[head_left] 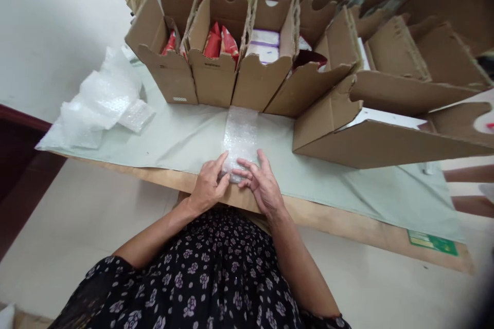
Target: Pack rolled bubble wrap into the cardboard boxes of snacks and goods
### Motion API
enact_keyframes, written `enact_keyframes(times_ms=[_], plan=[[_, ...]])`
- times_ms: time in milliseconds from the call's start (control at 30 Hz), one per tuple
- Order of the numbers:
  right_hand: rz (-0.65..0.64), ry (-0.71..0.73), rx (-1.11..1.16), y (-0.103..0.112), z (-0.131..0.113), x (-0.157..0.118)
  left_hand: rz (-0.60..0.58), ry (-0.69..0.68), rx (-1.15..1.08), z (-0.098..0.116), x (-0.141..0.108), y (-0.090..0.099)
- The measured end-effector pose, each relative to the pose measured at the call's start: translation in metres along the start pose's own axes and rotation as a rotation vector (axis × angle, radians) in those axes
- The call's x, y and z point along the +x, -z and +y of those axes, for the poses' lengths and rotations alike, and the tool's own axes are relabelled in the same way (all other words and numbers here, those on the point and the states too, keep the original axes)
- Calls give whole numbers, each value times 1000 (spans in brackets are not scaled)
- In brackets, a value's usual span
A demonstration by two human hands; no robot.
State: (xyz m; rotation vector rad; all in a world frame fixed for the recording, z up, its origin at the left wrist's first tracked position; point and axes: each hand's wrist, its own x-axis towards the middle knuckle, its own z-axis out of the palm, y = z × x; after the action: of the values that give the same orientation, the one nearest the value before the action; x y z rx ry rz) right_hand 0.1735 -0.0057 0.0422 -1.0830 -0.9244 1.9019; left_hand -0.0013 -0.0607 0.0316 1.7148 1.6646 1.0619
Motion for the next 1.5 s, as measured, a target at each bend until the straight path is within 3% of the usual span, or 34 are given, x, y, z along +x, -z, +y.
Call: enact_keyframes(times_ms=[167,400,567,633,767,933,1033,1133,1333,1500], plan=[[0,66,-33,2,6,-9,45,-104,300,2,4,0],[27,242,-226,5,8,-30,37,-180,261,1,7,4],[25,222,-320,14,6,-32,2,-119,354,1,10,1],[5,272,-464,16,3,-33,-8,-113,408,1,10,0],[-35,549,-952,22,4,-34,57,-124,471,0,5,3],[-21,753,-1361,28,15,-24,24,-272,423,-1,-9,12],[35,835,-1409,25,13,-19,-3,-341,387,0,-12,14],[13,811,-1352,20,4,-16,37,-336,305,-1,-9,15],[60,726,-1271,21,-3,-15,19,-165,200,-4,3,15],[240,850,-1368,23,6,-31,-9,-65,250,-8,17,11]])
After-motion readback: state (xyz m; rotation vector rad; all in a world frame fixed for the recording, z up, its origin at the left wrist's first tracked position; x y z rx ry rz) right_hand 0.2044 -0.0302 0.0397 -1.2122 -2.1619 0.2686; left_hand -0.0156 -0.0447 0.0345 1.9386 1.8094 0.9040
